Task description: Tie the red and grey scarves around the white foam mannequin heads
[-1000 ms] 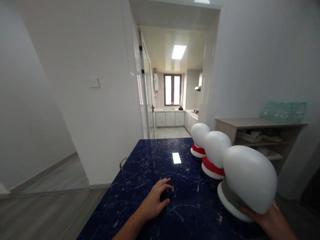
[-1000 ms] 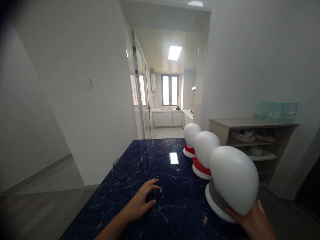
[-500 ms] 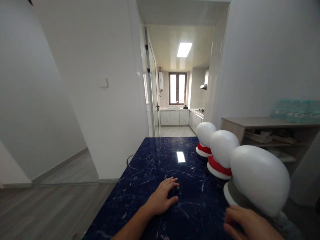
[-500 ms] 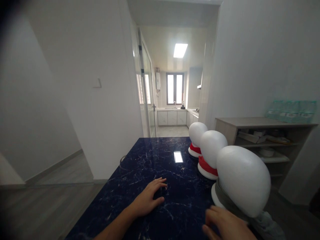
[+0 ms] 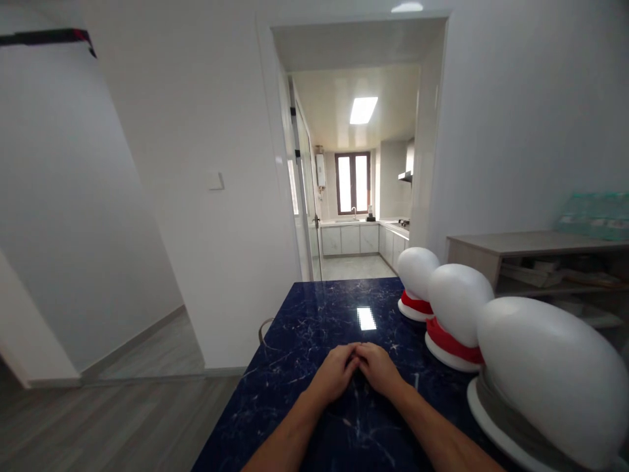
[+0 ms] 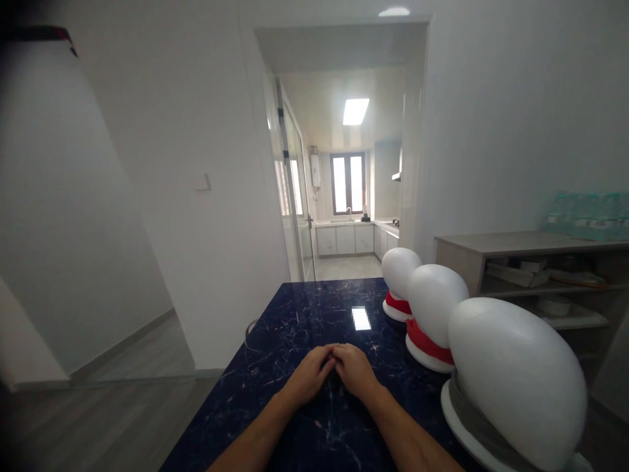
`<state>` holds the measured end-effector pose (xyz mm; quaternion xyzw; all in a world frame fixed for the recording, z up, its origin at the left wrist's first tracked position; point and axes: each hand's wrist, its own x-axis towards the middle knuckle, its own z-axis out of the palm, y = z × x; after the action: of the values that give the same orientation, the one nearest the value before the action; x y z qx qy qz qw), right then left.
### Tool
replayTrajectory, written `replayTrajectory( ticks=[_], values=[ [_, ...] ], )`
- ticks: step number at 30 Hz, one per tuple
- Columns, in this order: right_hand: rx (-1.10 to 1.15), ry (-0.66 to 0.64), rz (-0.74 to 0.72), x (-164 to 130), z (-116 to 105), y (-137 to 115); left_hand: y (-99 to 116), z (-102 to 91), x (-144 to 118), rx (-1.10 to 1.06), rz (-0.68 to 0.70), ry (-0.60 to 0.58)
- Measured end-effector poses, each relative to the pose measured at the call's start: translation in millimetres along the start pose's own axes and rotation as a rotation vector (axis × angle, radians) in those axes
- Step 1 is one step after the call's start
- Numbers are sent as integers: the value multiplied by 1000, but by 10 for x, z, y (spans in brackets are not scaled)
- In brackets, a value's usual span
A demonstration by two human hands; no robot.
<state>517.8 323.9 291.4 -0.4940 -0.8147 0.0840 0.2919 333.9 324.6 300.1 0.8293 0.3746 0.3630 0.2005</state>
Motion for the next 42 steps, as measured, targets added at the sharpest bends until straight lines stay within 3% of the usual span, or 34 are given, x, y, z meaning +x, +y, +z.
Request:
replayTrajectory(
  ticks=[3, 11, 42],
  values=[
    [73, 57, -84, -69, 3, 98, -125, -6, -17, -91, -11, 58],
    [-49, -29, -180, -31, -108, 44, -129, 56, 57, -277, -185, 244],
    [-7, -88, -105, -115, -83, 8, -62, -19, 34, -213, -143, 205]
  ],
)
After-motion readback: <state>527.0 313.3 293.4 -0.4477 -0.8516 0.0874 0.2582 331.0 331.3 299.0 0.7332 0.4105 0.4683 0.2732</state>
